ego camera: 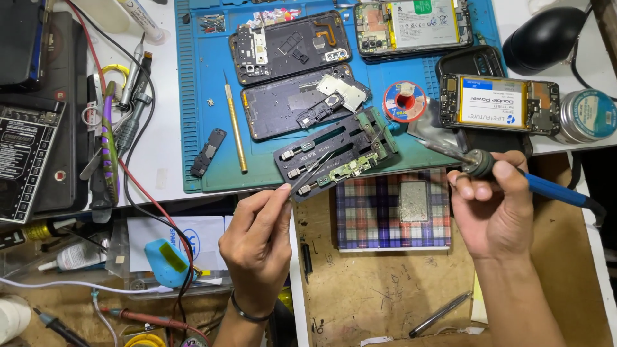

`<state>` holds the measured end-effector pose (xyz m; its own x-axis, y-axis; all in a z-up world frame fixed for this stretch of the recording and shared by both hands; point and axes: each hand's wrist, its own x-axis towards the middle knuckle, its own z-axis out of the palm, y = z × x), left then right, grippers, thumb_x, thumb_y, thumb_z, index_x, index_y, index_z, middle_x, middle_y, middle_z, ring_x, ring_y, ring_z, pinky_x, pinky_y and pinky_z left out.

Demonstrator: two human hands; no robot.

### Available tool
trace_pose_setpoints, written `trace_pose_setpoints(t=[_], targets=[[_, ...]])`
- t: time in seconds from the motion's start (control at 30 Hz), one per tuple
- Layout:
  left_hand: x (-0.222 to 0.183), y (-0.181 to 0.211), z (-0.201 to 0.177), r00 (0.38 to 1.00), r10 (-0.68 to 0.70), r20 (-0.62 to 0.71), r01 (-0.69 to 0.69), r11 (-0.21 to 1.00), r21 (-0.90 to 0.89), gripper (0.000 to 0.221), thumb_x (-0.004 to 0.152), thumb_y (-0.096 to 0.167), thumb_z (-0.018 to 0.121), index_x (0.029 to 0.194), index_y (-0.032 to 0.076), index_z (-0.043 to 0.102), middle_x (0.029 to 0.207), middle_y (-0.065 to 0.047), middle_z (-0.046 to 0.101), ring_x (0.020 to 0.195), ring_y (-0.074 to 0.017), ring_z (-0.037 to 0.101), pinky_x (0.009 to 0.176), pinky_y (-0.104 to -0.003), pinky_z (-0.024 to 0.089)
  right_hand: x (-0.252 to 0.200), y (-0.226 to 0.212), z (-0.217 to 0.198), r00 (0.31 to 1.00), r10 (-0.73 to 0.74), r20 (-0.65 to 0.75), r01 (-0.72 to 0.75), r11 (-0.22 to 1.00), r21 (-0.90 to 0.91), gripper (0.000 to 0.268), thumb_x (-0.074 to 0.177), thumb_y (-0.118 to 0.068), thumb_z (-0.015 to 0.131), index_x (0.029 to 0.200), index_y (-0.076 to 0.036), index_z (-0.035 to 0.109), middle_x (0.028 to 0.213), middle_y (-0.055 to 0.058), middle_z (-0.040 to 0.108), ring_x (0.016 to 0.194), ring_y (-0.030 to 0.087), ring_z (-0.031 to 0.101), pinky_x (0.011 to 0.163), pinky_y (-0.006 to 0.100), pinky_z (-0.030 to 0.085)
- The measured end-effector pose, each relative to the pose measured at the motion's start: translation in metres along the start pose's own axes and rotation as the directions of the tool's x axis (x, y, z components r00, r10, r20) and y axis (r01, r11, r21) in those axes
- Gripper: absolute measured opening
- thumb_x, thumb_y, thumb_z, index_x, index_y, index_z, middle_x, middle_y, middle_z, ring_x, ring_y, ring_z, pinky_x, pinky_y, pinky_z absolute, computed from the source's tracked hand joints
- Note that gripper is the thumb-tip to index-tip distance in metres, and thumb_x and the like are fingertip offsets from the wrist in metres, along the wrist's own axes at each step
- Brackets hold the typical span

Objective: Soldering small electronic components onto a mobile phone circuit board using a soldering iron and tweezers at a repair bench.

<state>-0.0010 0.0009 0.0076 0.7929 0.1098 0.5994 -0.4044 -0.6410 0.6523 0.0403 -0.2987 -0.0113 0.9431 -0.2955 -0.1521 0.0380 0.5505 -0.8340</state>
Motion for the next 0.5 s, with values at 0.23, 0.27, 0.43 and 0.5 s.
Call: trace_pose_setpoints(t=[0.23, 0.27, 0.43, 0.5], targets=[[-0.001, -0.002, 0.002, 1.0, 0.005, 0.006, -0.005, 1.0, 0.014, 0.022, 0.094, -0.007, 0.071, 0.116, -0.004, 0.071, 0.103, -0.017, 0.07, 0.089, -0.0259, 0.073, 0.079, -0.031, 0.066, 0.009, 0.022, 0.0, 0.995, -0.093, 0.03, 0.097, 0.982, -0.161, 0.008, 0.094, -0.011, 0.064, 0.093, -0.015, 0.058, 0.055, 0.0, 0.048, 0.052, 0.008, 0.05, 0.065, 0.028, 0.048], [-0.001, -0.002, 0.001, 1.0, 0.003, 0.006, -0.003, 1.0, 0.017, 0.022, 0.094, -0.007, 0.071, 0.116, -0.004, 0.071, 0.103, -0.017, 0.07, 0.089, -0.0259, 0.073, 0.079, -0.031, 0.066, 0.008, 0.022, 0.002, 0.995, -0.09, 0.031, 0.094, 0.983, -0.16, 0.008, 0.094, -0.011, 0.064, 0.093, -0.015, 0.058, 0.055, 0.0, 0.048, 0.052, 0.008, 0.05, 0.065, 0.028, 0.048], [-0.001, -0.002, 0.001, 1.0, 0.009, 0.016, -0.009, 1.0, 0.015, 0.023, 0.095, -0.008, 0.071, 0.117, -0.004, 0.071, 0.104, -0.017, 0.07, 0.09, -0.0263, 0.073, 0.079, -0.031, 0.066, 0.009, 0.028, 0.002, 0.992, -0.122, 0.011, 0.122, 0.965, -0.23, 0.008, 0.092, -0.011, 0.064, 0.092, -0.013, 0.056, 0.055, 0.0, 0.047, 0.05, 0.008, 0.047, 0.061, 0.028, 0.048], [0.0, -0.002, 0.001, 1.0, 0.008, 0.022, -0.009, 1.0, 0.013, 0.022, 0.095, -0.008, 0.07, 0.117, -0.004, 0.071, 0.104, -0.017, 0.07, 0.09, -0.0265, 0.073, 0.08, -0.031, 0.066, 0.009, 0.028, 0.003, 0.992, -0.124, 0.007, 0.122, 0.964, -0.235, 0.008, 0.092, -0.011, 0.064, 0.092, -0.012, 0.056, 0.055, 0.001, 0.046, 0.05, 0.008, 0.046, 0.061, 0.028, 0.049]])
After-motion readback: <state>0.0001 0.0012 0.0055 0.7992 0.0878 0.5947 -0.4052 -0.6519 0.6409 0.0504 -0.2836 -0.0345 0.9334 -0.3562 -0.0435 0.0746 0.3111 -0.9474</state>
